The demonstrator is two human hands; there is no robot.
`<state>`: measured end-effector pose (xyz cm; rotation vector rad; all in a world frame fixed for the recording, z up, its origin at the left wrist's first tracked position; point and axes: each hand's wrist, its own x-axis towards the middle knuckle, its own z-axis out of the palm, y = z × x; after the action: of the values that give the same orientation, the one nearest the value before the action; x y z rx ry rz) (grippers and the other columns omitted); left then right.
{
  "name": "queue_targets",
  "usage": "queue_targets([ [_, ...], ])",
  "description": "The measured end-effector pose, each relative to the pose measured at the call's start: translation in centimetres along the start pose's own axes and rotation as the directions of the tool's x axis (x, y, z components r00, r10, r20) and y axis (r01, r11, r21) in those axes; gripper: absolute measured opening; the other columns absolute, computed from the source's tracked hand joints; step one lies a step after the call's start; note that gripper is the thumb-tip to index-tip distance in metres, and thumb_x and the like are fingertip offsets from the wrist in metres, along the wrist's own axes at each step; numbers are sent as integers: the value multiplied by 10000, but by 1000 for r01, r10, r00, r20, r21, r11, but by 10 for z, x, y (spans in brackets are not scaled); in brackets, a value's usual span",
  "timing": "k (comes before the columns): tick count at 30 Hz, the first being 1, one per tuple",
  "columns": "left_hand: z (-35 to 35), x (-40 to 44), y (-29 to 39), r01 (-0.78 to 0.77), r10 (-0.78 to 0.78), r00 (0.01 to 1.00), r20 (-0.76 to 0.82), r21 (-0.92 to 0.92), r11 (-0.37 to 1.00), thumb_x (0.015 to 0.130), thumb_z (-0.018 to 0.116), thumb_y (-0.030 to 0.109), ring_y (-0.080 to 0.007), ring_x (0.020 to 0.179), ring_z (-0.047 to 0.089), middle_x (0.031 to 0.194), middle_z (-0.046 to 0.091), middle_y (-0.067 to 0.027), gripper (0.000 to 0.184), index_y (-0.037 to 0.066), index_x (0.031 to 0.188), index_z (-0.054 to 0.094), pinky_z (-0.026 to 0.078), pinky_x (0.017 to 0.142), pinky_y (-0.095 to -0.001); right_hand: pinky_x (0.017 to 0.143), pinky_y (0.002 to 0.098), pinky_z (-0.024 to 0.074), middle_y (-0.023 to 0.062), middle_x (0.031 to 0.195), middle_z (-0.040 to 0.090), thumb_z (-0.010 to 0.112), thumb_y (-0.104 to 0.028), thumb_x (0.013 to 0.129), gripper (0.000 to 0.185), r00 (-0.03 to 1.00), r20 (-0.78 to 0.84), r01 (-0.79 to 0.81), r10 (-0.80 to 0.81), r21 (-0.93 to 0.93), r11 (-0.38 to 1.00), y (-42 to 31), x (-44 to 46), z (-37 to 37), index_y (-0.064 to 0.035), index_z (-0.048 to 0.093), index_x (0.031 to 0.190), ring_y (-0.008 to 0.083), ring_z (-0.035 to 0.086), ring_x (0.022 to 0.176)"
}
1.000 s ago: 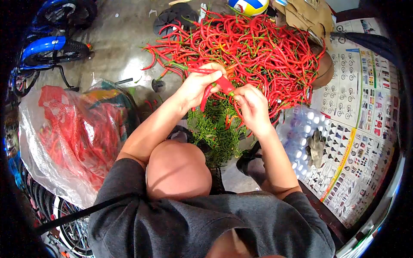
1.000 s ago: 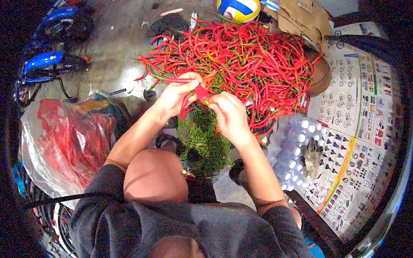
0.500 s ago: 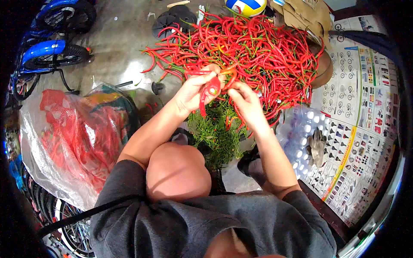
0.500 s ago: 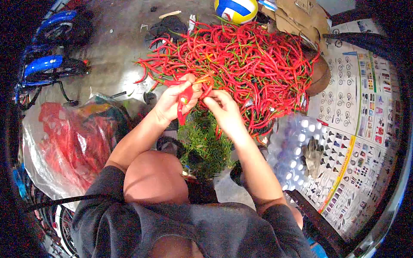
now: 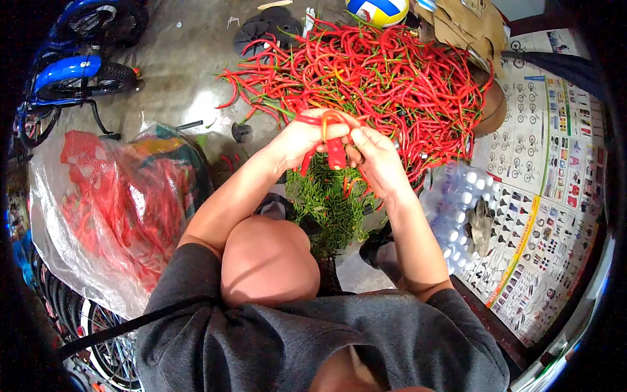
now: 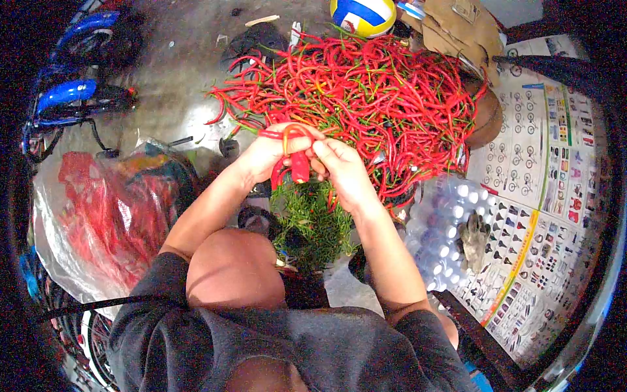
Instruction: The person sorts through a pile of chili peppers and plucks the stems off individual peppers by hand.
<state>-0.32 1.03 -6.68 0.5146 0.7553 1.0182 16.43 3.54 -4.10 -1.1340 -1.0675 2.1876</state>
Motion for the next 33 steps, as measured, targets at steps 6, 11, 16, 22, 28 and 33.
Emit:
queue_targets([
  [6,-7,-1,0,-43,38,998,-50,-92,995,813,634,275,-68,668,560,786,601,-10,238,64,916,596,434,518,-205,577,218,365,-20,671,495,522,-117,884,131,985,-72,120,-156,-358,926,2,-10,2,-7,592,868,64,437,606],
  [11,4,-7,4,207,-141,975,170,-473,856,888,526,246,-84,482,510,679,544,-34,227,25,934,553,383,380,-171,615,294,414,49,708,563,569,-41,803,38,784,202,534,-587,-701,472,-3,-7,2,-16,598,805,179,525,661],
  [16,-7,0,-11,331,-114,913,392,-544,771,902,500,258,-87,527,515,685,523,-21,237,29,948,536,393,395,-188,668,325,432,79,749,596,563,-27,767,40,691,469,640,-550,-750,165,-23,-9,3,-8,593,786,245,549,678],
  [22,-6,3,-14,160,34,972,234,-756,635,913,471,278,-85,589,406,875,442,-57,236,55,991,476,377,438,-168,800,342,423,124,900,573,561,-122,806,150,719,-70,362,-691,-811,460,-11,-2,-8,3,592,884,261,552,858],
  [28,3,0,-11,101,54,975,216,-645,757,908,464,328,-75,557,368,872,429,-34,255,89,996,456,362,472,-185,751,294,437,89,854,554,657,-120,756,191,887,-197,257,-417,-540,802,18,5,5,3,575,877,177,550,808],
  [33,5,-1,-7,40,76,979,192,-537,843,896,477,364,-59,525,334,889,442,-13,257,115,960,468,307,458,-185,741,272,431,61,854,594,630,-82,781,127,881,-207,300,-425,-451,841,16,10,0,17,609,857,137,547,799],
])
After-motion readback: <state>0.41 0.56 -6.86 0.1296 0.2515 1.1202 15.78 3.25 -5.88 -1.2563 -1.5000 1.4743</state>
